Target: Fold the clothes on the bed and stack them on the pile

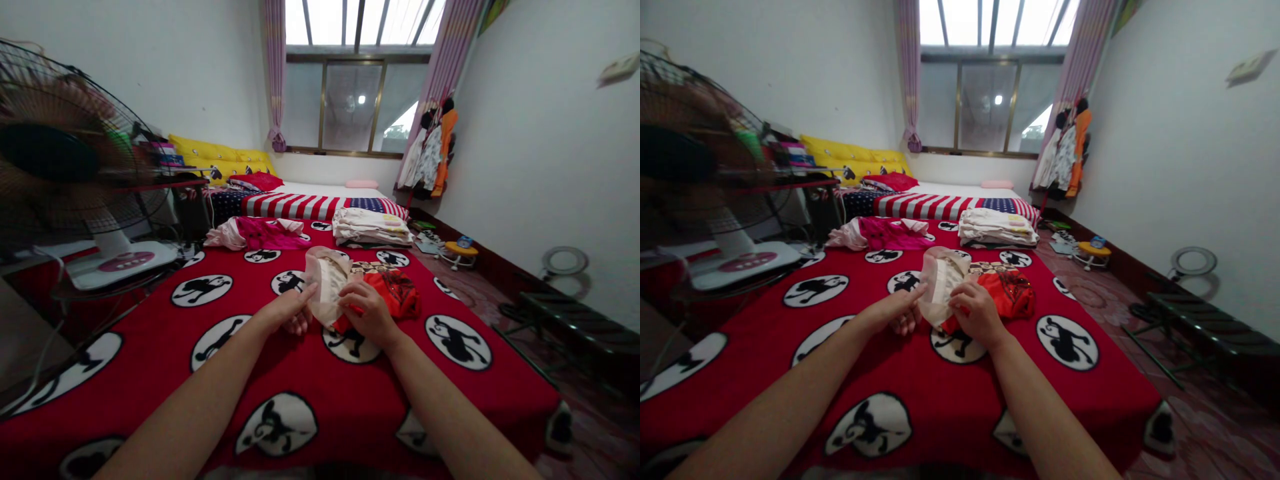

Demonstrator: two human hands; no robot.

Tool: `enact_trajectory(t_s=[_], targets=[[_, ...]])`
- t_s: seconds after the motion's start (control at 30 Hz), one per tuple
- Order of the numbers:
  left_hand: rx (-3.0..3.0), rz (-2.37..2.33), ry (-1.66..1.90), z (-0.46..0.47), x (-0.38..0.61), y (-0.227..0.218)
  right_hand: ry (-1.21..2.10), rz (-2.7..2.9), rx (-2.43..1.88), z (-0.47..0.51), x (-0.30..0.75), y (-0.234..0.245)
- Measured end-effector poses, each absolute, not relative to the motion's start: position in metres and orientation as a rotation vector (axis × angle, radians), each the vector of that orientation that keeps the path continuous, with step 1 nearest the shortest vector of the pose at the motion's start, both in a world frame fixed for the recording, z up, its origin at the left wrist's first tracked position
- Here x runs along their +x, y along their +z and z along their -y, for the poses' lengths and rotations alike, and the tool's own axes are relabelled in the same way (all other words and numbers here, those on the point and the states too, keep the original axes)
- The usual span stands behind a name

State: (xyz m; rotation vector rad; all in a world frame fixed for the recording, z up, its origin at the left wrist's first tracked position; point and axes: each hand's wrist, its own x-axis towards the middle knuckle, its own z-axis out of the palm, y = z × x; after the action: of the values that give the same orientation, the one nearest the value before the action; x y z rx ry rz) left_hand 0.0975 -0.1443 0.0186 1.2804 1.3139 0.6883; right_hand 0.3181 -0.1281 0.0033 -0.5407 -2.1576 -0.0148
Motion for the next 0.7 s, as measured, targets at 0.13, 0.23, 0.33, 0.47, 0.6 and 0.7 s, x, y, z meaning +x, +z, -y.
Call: enact_trajectory(t_s=[0.13,0.23,0.33,0.47,0.6,0.7], targets=[[1.207,-1.244,0.603,0.150,0.102,0.019,-0.024,2.151,-0.522,0.130,0.319,0.005],[1.158,-1.134,0.645,0.153,0.102,0.024,-0.018,2.140,-0.519,0.131,0.319,0.006],[1.112,-1.050,0.719,0.153,0.100,0.026,-0.014,2.120,-0.527,0.131,0.321,0.007],[1.030,-0.979,0.858,0.149,0.099,0.021,-0.012,2.121,-0.559,0.132,0.323,0.008],[0.950,-0.864,0.989,0.145,0.098,0.016,0.018,2.180,-0.601,0.135,0.324,0.010],[0.897,-0.834,0.992,0.144,0.099,0.015,0.095,2.241,-0.624,0.138,0.323,0.012]])
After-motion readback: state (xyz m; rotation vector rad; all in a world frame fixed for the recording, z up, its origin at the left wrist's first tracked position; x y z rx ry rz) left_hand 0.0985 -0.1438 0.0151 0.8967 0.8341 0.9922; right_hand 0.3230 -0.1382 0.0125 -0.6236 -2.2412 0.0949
